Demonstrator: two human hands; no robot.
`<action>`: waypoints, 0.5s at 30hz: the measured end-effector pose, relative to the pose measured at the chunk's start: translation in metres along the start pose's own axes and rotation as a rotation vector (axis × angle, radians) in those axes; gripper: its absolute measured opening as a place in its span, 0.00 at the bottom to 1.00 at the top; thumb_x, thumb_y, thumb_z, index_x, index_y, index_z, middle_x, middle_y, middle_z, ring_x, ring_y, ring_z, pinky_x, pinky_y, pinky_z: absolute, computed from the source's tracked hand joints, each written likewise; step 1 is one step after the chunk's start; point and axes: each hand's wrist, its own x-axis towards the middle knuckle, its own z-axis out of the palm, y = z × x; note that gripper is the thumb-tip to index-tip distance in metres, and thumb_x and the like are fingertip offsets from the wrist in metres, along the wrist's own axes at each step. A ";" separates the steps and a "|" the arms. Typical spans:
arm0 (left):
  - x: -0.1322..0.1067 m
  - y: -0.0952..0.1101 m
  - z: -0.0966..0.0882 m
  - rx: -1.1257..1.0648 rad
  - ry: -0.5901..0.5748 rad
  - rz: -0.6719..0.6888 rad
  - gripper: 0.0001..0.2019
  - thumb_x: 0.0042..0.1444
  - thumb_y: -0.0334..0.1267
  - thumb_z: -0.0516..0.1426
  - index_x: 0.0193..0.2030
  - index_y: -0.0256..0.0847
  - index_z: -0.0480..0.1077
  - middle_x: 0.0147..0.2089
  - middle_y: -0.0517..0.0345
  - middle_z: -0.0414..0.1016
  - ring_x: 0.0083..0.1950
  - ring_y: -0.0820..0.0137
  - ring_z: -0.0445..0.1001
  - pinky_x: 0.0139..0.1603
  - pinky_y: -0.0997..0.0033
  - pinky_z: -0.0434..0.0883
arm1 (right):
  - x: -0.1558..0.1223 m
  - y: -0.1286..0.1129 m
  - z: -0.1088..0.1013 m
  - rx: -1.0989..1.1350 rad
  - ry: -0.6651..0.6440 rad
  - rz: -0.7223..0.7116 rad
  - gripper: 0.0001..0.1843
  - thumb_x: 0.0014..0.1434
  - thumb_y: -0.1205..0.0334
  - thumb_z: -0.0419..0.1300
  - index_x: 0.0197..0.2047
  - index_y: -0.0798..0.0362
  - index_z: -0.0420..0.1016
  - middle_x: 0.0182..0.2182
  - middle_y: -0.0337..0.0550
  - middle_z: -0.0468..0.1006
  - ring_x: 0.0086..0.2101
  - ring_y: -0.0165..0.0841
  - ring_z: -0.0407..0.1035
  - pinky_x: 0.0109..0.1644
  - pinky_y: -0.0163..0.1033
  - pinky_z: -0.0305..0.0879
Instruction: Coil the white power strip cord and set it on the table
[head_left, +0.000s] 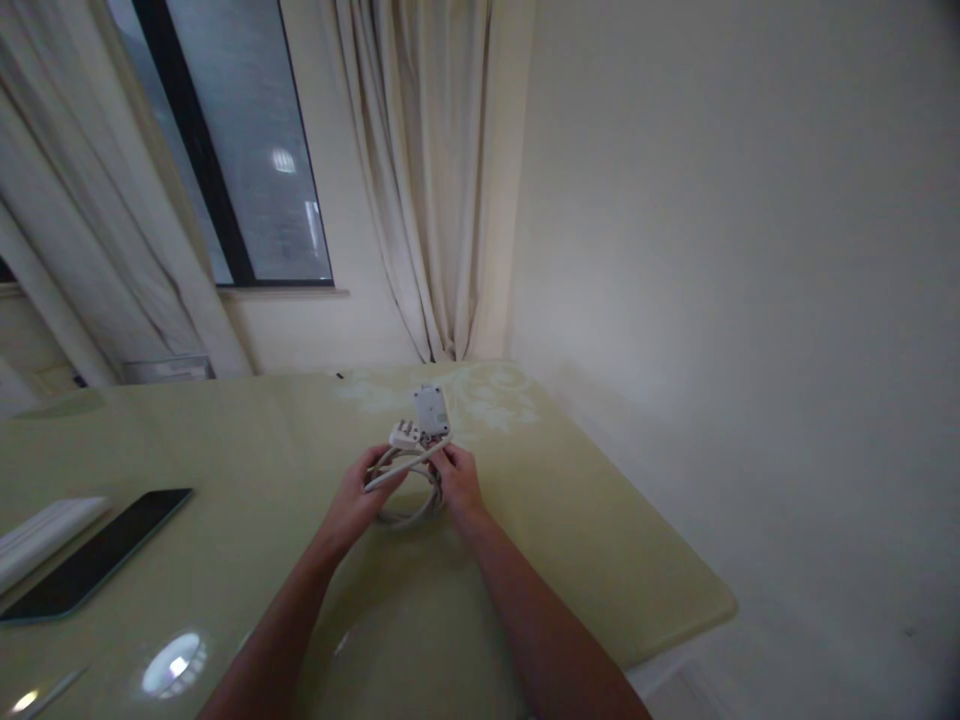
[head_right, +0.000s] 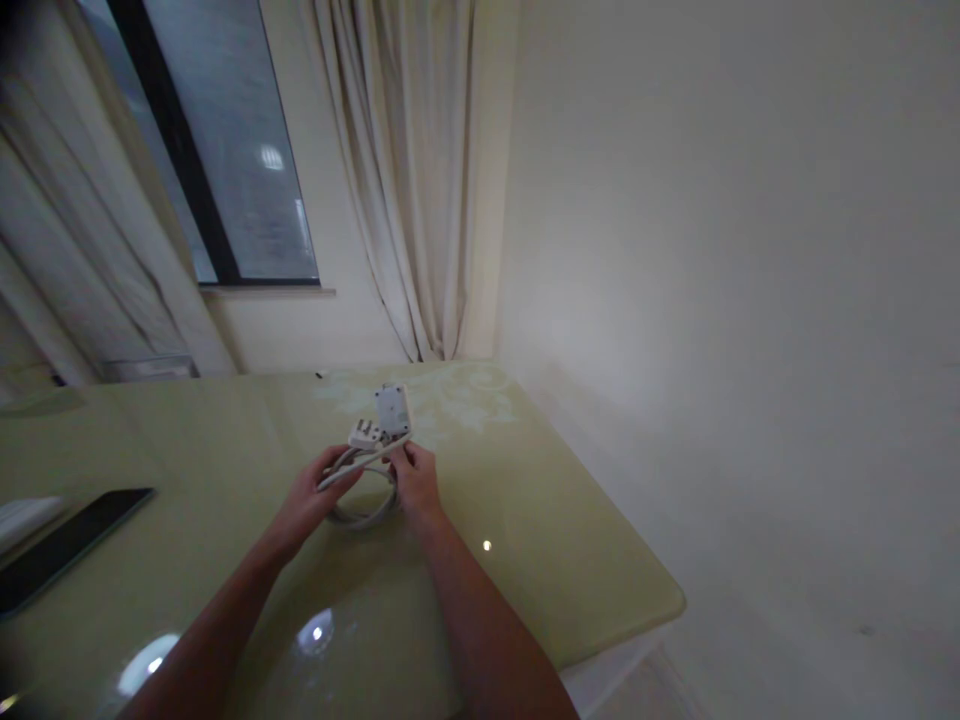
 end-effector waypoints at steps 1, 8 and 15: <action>-0.001 0.002 0.000 -0.022 -0.001 0.001 0.32 0.49 0.61 0.67 0.53 0.38 0.77 0.53 0.43 0.84 0.51 0.51 0.82 0.52 0.54 0.78 | -0.002 -0.002 0.001 -0.036 0.000 -0.019 0.23 0.58 0.40 0.66 0.28 0.54 0.77 0.22 0.36 0.70 0.24 0.28 0.59 0.28 0.34 0.54; -0.001 0.003 -0.003 -0.166 0.121 0.061 0.31 0.53 0.60 0.66 0.56 0.39 0.75 0.52 0.44 0.84 0.53 0.52 0.82 0.55 0.54 0.77 | -0.014 -0.013 0.011 -0.193 -0.080 -0.176 0.17 0.67 0.47 0.60 0.40 0.50 0.84 0.34 0.41 0.80 0.35 0.35 0.68 0.41 0.38 0.63; -0.001 -0.012 0.005 0.049 0.173 0.280 0.29 0.58 0.55 0.65 0.62 0.41 0.73 0.62 0.42 0.77 0.64 0.50 0.75 0.66 0.48 0.70 | -0.006 -0.005 0.010 -0.092 0.000 -0.117 0.14 0.63 0.49 0.64 0.41 0.49 0.85 0.38 0.43 0.83 0.41 0.40 0.72 0.49 0.43 0.65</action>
